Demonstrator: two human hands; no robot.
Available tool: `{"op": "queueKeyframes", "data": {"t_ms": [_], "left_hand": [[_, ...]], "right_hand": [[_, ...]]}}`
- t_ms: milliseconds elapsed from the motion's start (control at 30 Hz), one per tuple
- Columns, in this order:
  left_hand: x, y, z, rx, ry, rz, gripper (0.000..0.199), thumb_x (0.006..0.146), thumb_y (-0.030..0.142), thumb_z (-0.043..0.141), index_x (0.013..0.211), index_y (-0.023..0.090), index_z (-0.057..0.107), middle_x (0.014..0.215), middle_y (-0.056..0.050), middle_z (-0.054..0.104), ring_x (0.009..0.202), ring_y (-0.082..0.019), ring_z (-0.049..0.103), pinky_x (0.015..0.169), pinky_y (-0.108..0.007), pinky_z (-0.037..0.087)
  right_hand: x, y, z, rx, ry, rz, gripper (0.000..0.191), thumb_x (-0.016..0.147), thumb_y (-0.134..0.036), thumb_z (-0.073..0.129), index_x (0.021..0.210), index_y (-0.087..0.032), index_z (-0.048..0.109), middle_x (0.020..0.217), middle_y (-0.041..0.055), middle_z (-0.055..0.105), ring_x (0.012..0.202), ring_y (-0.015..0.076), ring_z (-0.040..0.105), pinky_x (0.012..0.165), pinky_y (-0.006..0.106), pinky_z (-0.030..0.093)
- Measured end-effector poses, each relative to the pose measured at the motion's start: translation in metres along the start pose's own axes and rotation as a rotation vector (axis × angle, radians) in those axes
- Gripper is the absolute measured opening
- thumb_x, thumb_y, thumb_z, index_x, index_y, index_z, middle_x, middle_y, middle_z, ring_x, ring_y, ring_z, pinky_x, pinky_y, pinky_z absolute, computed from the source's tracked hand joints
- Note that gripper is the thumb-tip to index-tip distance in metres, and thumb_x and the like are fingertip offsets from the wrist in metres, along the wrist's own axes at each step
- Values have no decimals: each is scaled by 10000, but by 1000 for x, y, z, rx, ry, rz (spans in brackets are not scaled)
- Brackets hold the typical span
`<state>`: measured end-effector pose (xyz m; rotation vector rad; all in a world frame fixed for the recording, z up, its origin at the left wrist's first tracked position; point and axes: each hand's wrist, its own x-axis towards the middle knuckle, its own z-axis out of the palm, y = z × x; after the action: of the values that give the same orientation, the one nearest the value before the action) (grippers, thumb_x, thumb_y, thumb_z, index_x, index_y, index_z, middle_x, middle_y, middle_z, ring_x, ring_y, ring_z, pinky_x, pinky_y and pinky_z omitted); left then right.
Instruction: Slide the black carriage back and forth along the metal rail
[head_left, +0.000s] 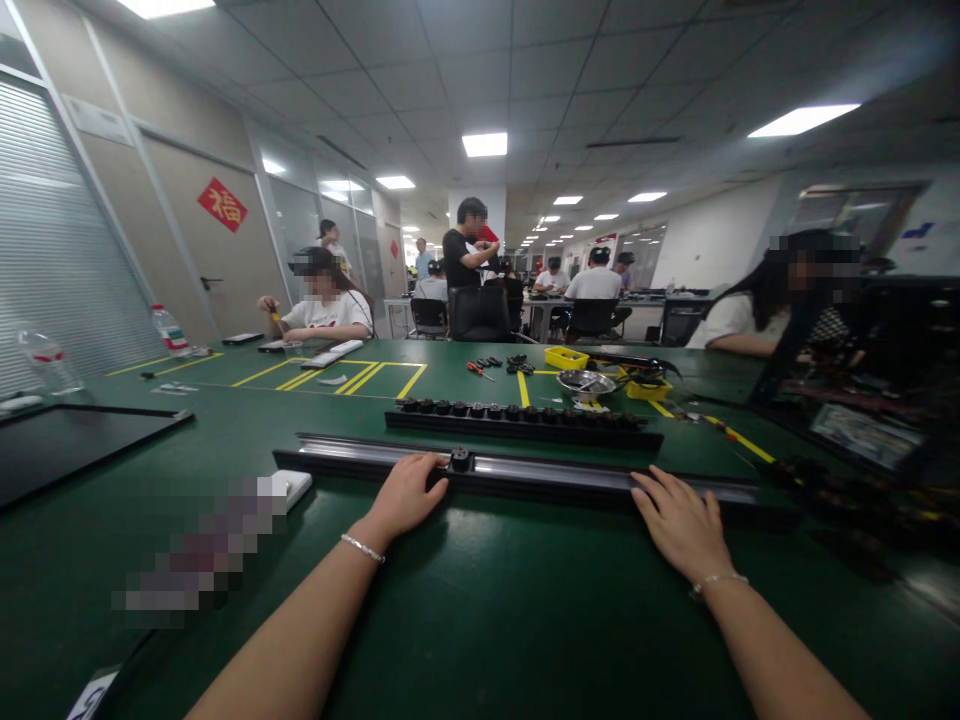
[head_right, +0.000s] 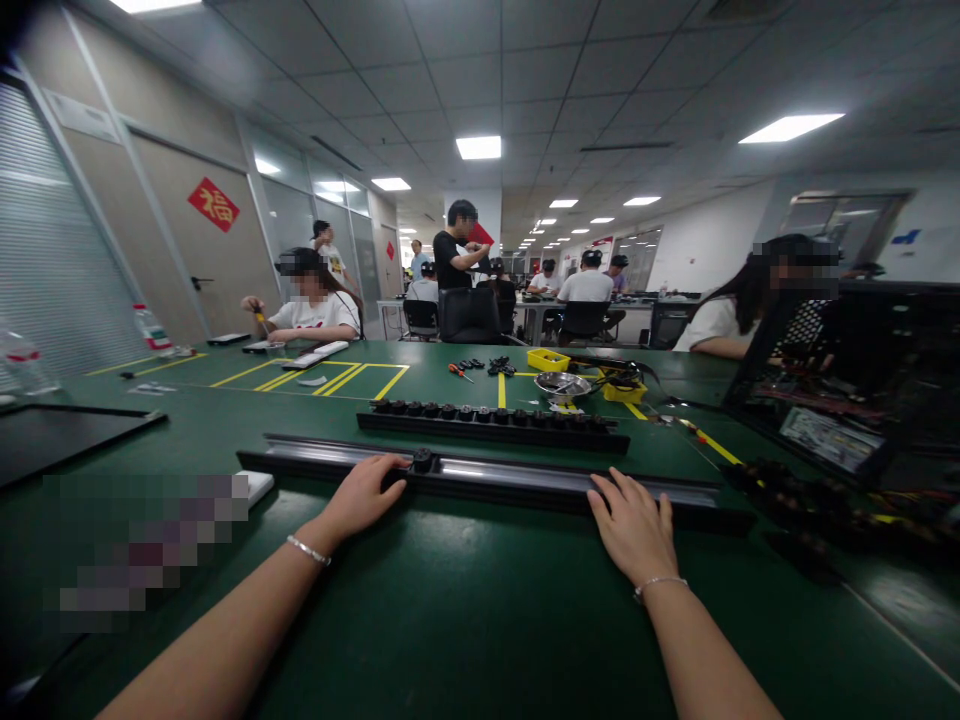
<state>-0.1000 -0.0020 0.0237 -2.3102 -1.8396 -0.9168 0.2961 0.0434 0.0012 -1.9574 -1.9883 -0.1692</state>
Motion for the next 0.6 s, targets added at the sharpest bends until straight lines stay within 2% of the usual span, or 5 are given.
{"op": "queueKeyframes", "data": {"t_ms": [400, 600], "left_hand": [[0, 10, 1, 41, -114, 153, 390, 778, 284, 552, 1161, 216, 523, 1158, -44, 621, 1095, -219, 519, 1030, -409, 320], [1, 19, 5, 52, -152, 193, 457, 762, 287, 559, 1208, 223, 483, 1207, -54, 591, 1130, -225, 499, 1068, -428, 255]], "right_hand": [[-2, -6, -2, 1, 2, 5, 584, 894, -522, 174, 1281, -261, 525, 1403, 58, 433, 1314, 266, 311, 1062, 586, 172], [-7, -31, -6, 45, 65, -159, 546, 899, -487, 228, 1281, -229, 523, 1370, 52, 476, 1305, 247, 331, 1079, 531, 199]]}}
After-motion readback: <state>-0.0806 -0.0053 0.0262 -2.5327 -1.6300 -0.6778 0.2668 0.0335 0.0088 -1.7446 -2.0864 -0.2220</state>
